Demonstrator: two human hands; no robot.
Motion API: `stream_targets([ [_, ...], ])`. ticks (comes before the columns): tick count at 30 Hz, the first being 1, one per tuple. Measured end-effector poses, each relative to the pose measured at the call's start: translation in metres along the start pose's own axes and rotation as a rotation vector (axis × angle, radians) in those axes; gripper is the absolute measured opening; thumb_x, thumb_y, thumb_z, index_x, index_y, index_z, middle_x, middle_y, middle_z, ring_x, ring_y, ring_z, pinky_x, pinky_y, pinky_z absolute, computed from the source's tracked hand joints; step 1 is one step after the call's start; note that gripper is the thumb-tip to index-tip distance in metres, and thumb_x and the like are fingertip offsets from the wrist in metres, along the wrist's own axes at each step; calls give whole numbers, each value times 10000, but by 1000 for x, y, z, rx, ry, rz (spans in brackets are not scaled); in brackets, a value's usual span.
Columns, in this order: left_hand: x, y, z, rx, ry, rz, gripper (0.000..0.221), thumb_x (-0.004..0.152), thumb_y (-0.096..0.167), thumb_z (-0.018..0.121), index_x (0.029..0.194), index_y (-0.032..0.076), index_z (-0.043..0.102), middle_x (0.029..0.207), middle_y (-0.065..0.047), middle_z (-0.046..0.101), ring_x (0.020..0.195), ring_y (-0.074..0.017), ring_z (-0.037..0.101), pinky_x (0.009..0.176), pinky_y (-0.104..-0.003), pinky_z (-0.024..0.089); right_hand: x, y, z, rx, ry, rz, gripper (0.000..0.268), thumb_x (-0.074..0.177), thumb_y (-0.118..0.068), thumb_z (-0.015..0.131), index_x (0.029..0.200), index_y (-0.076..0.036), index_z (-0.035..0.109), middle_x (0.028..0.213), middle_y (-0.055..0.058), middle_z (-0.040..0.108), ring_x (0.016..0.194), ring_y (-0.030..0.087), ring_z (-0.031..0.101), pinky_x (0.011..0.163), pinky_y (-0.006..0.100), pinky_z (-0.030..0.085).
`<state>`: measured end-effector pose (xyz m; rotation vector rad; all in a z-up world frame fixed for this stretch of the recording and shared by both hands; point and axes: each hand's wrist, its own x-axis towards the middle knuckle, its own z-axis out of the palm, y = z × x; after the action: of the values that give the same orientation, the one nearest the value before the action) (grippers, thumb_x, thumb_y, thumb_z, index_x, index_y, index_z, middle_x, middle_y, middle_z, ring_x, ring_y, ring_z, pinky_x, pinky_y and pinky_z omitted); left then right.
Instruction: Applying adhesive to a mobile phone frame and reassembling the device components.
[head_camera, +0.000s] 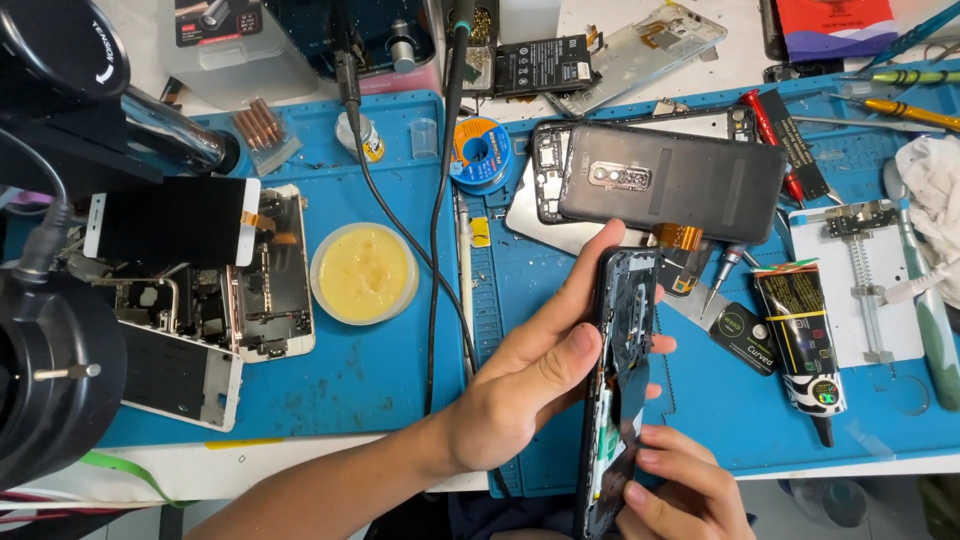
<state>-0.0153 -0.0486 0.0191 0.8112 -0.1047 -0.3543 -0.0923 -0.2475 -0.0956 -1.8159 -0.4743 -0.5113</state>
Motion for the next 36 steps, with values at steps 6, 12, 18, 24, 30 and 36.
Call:
stream_targets([
  [6, -1, 3, 0, 35, 53, 8, 705, 1029, 307, 415, 1636, 263, 58, 1483, -213, 396, 1211, -312, 531, 963, -442, 535, 25, -27, 9, 15, 9, 51, 75, 804, -87, 717, 847, -103, 658, 1020, 155, 646, 1047, 374, 740, 944, 389, 670],
  [12, 5, 27, -10, -81, 114, -3, 735, 1010, 265, 448, 1645, 293, 79, 1310, -225, 465, 1072, -330, 567, 875, -470, 551, 75, -55, -11, -62, -290, -43, 298, 709, -98, 829, 966, -68, 682, 1095, 160, 698, 1064, 297, 779, 1157, 554, 579],
  [18, -12, 61, -16, 89, 235, 97, 765, 989, 338, 479, 1633, 240, 78, 1259, -226, 538, 1016, -328, 635, 791, -460, 614, 158, -30, -15, -287, -671, -162, 182, 915, -104, 656, 1078, -37, 698, 1011, 101, 690, 863, 207, 681, 839, 321, 541],
  [24, -17, 53, -15, 142, 243, 66, 719, 1007, 351, 432, 1628, 242, 87, 1276, -192, 552, 1044, -308, 636, 820, -435, 607, 180, 2, 24, -452, -891, -249, 132, 984, -151, 585, 1049, -61, 656, 837, 112, 572, 755, 346, 601, 599, 467, 495],
  [30, -14, 45, -26, 55, 261, 66, 742, 998, 356, 469, 1632, 251, 98, 1244, -188, 567, 1043, -340, 653, 791, -463, 618, 175, 32, 40, -485, -1020, -237, 116, 913, -122, 624, 1011, -69, 658, 813, 103, 536, 746, 358, 585, 577, 505, 475],
  [36, -13, 38, -27, -55, 259, 104, 776, 995, 359, 514, 1641, 245, 100, 1219, -200, 561, 1031, -358, 654, 795, -505, 618, 181, 35, 46, -625, -1111, -290, 121, 941, -167, 591, 872, -84, 539, 823, 122, 527, 695, 372, 571, 562, 521, 471],
])
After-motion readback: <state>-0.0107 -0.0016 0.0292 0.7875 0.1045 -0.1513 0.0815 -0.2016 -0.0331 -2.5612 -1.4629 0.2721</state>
